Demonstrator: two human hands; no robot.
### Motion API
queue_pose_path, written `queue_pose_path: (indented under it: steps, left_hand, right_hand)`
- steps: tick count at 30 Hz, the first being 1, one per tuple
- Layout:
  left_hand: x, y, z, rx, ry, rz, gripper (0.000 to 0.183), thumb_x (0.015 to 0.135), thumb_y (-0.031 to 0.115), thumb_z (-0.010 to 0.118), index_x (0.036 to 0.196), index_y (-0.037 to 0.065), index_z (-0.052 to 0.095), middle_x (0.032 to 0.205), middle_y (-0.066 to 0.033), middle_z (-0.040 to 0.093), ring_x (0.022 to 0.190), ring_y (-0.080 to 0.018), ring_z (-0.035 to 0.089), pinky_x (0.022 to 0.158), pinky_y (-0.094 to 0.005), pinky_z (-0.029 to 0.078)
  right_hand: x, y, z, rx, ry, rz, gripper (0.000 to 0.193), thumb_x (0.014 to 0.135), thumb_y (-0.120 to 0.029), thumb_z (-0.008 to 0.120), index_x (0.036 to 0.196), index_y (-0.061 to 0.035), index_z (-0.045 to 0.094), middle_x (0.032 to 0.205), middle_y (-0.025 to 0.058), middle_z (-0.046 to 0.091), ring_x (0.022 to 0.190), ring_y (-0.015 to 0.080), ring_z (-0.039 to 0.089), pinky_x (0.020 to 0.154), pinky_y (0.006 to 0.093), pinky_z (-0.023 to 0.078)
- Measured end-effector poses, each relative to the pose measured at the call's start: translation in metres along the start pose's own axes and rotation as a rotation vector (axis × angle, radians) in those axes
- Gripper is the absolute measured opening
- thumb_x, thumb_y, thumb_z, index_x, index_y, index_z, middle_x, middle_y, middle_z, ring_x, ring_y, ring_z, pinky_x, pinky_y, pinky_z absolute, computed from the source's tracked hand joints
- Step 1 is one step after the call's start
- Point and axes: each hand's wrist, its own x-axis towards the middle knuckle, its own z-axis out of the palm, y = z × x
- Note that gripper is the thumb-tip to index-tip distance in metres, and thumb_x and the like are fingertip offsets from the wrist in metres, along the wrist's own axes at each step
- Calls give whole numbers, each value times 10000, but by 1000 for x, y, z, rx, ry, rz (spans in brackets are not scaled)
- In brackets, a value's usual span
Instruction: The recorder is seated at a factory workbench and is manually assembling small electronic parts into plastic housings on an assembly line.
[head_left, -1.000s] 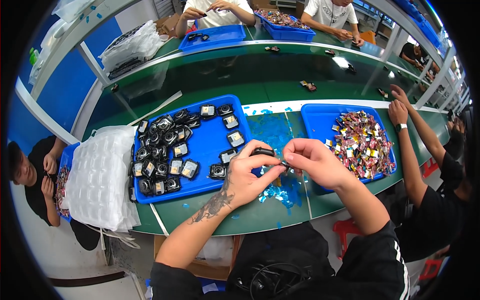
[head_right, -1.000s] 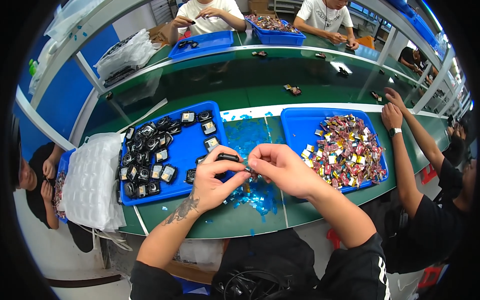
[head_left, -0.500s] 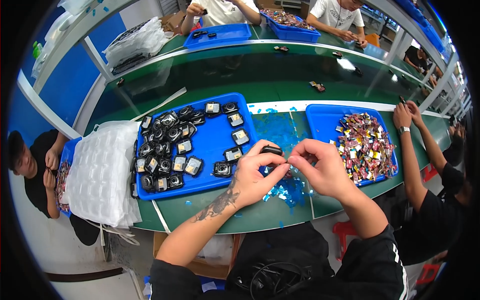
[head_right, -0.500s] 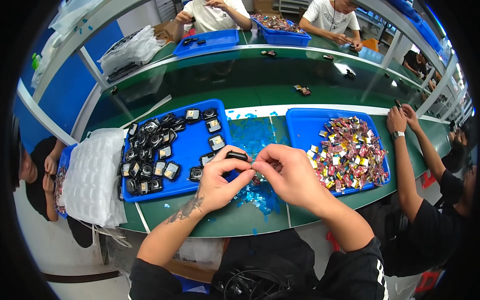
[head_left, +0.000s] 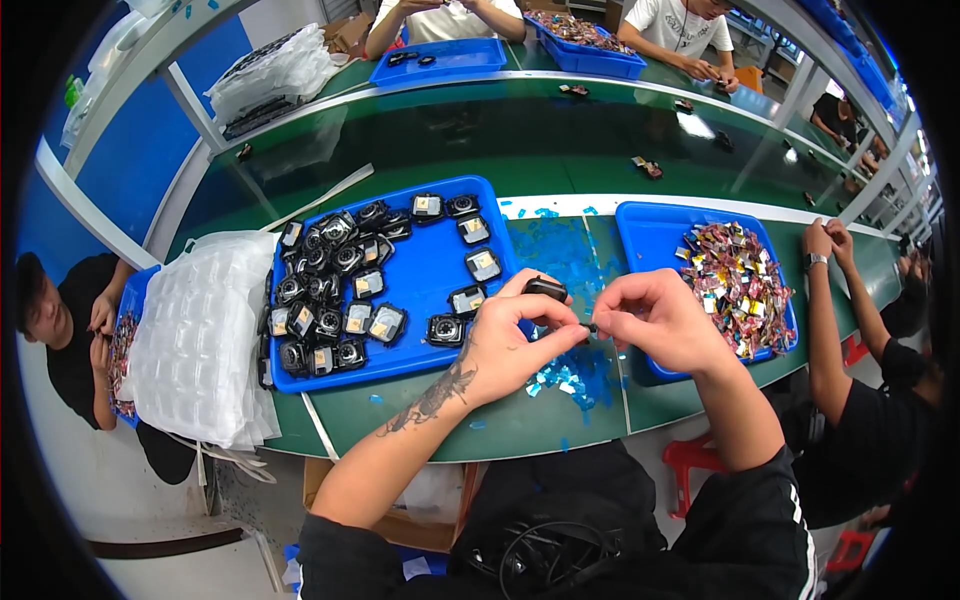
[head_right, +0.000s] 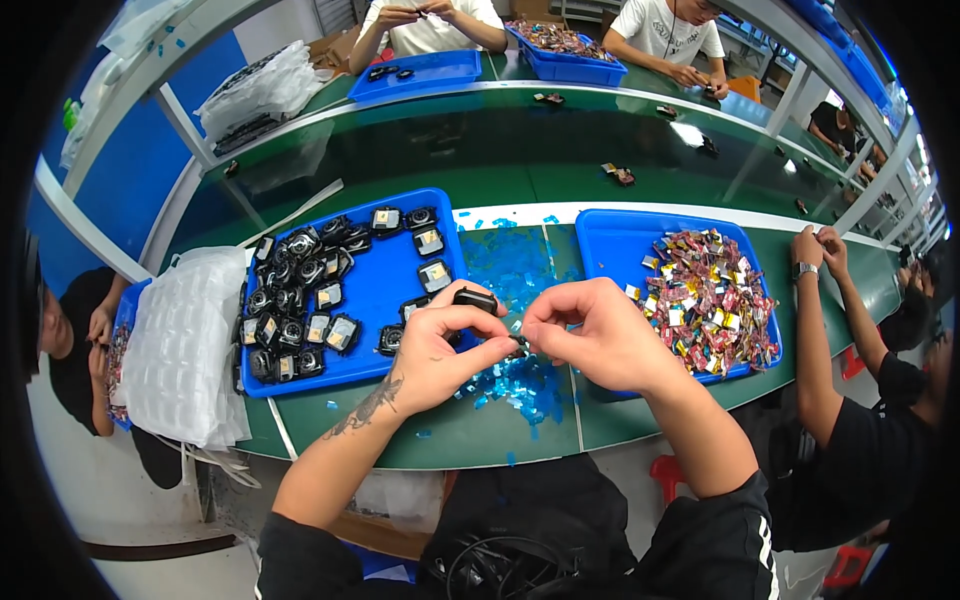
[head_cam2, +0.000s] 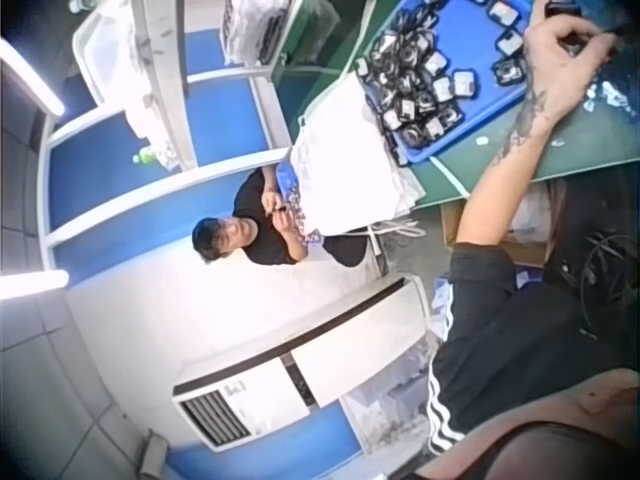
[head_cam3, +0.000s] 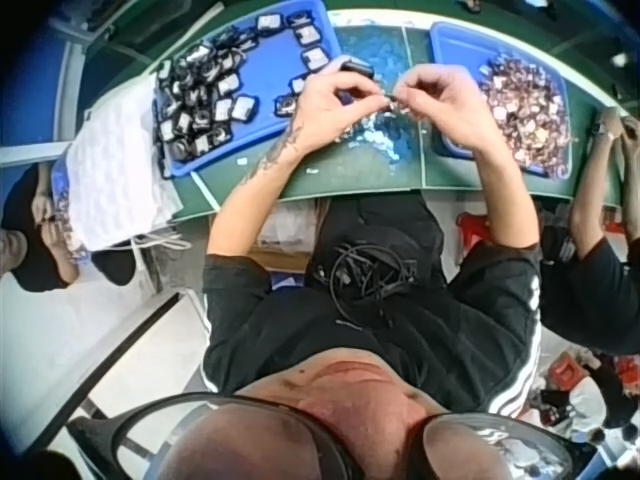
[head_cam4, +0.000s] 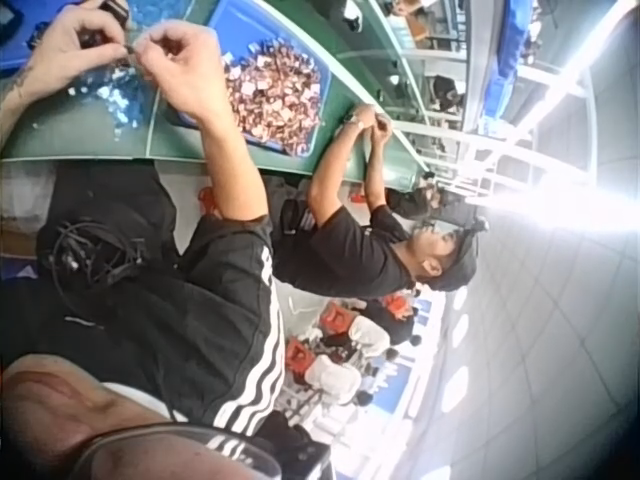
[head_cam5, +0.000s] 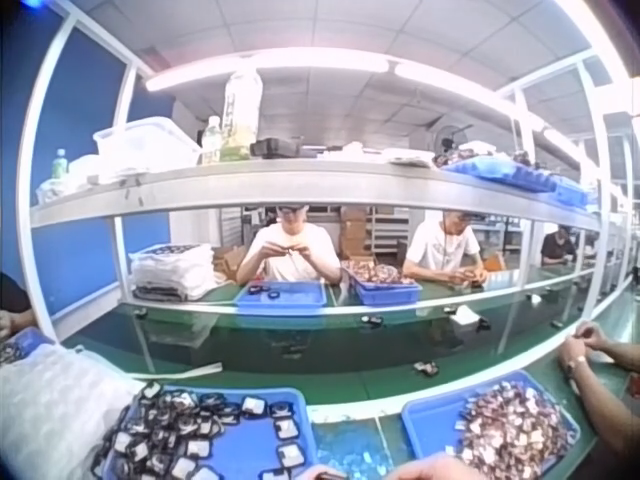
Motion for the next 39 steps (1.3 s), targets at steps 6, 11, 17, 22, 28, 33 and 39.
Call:
queue_pose_path:
  steps: [6,11,17,22,28,33,39]
  left_hand:
    - [-1,-5,2,187,79,273,131,766,111,773,855,34,715,997,-94,588,891,-190,624,748,-299,507]
    - [-2,-6,9,295,201,376,136,722,28,784,845,32,727,965,-85,599,834,-177,621,711,-272,514]
    - [-1,-12,11,-59,261,16,104,794,18,738,892,-10,713,1001,-72,594,853,-123,618,731,-252,530]
    - [0,-24,8,-27,176,30,154,855,-1,674,1004,-37,687,1061,-70,577,935,-132,614,782,-244,539]
    - [4,-23,10,-407,193,-67,340,938,65,564,1271,-1,575,1171,-99,591,974,-128,602,776,-247,506]
    - [5,-14,4,-337,229,-102,269,901,88,638,1154,0,652,1086,-66,624,926,-98,584,771,-230,480]
    - [2,-14,4,-218,156,-93,99,834,65,714,899,-10,712,979,-53,615,819,-77,584,697,-208,490]
  right_hand:
    - [5,10,11,225,75,125,122,889,-94,603,839,14,630,736,4,615,651,61,559,572,226,475]
    - [14,36,10,-788,372,-126,90,826,-97,661,832,-19,617,682,60,581,584,166,582,564,300,495]
    - [13,23,19,-334,385,-276,215,844,-28,653,1058,-10,640,915,94,624,819,185,638,662,316,535]
    - [12,30,38,174,308,-181,164,884,-53,649,1030,20,630,948,65,645,868,110,620,711,278,527]
    - [14,28,34,0,538,-292,124,888,-31,633,999,24,625,901,55,644,823,94,622,695,234,503]
    - [12,26,34,225,415,-202,116,902,-28,617,1002,30,623,888,36,644,778,71,596,705,214,491]
    - [11,33,34,318,293,-98,150,906,-35,619,1041,28,635,872,25,644,804,69,598,712,214,496]
